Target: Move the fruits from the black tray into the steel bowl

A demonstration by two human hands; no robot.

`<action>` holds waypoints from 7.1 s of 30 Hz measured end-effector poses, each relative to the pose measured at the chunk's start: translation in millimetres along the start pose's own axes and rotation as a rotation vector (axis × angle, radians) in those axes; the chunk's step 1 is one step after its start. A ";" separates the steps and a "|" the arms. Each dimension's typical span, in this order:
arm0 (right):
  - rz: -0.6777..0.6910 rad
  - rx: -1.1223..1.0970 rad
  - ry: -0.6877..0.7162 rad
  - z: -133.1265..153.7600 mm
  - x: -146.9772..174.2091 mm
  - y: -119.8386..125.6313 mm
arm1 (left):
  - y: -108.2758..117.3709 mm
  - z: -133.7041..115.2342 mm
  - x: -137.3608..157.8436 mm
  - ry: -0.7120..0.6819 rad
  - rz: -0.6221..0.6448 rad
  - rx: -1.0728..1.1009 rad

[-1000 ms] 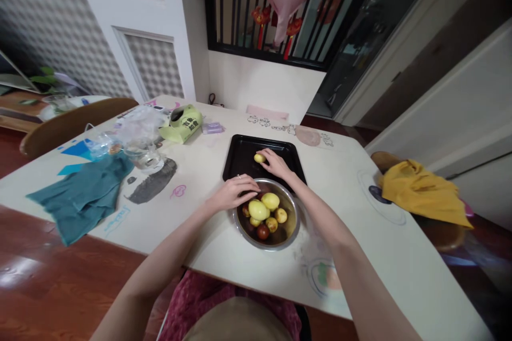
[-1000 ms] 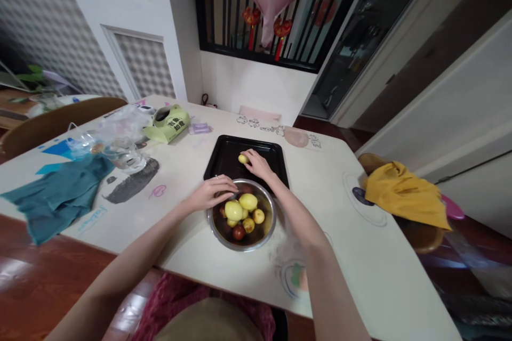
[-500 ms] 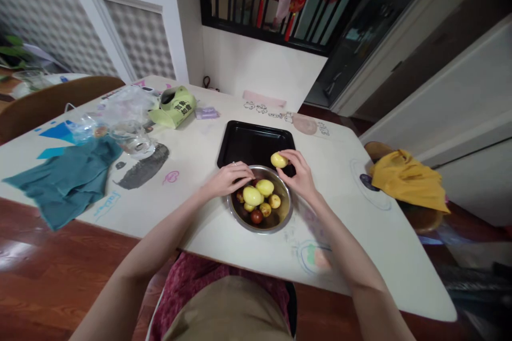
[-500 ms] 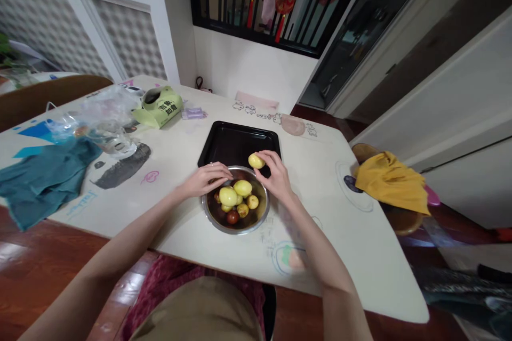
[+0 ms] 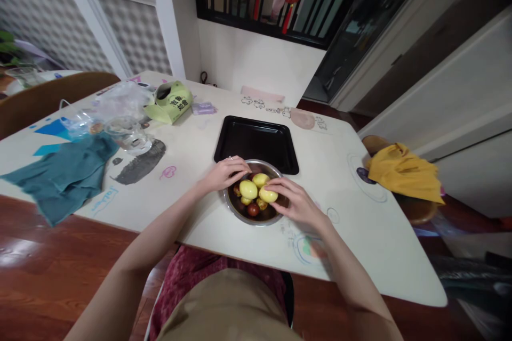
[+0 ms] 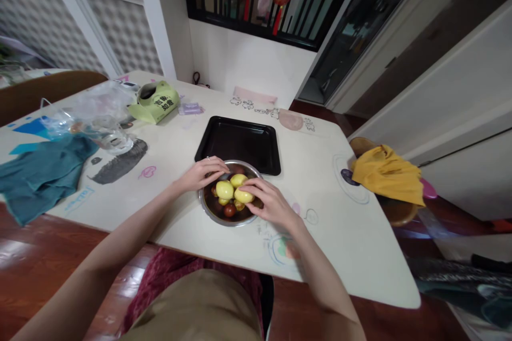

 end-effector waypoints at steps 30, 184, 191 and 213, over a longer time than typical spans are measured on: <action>-0.360 0.036 -0.159 -44.4 26.6 26.7 | 6.2 -2.7 -1.0 -0.093 -0.053 -0.054; -0.617 0.588 -0.837 -69.0 -81.9 109.6 | -33.8 20.6 15.6 0.134 0.263 -0.326; -0.727 0.532 -0.763 -58.0 -74.6 121.9 | -31.4 20.0 14.6 0.163 0.214 -0.265; 0.357 -0.878 -0.651 -94.3 -85.9 -4.1 | -2.9 7.2 4.0 0.270 -0.036 0.334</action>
Point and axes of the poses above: each hand's wrist, its own x-axis away from the middle knuckle, its own y-axis out of the back of the hand, z = x × y, the point moved 4 cm from there along -x, towards the middle knuckle, and after that the axes turned 13 degrees about -x, right-handed, at the moved point
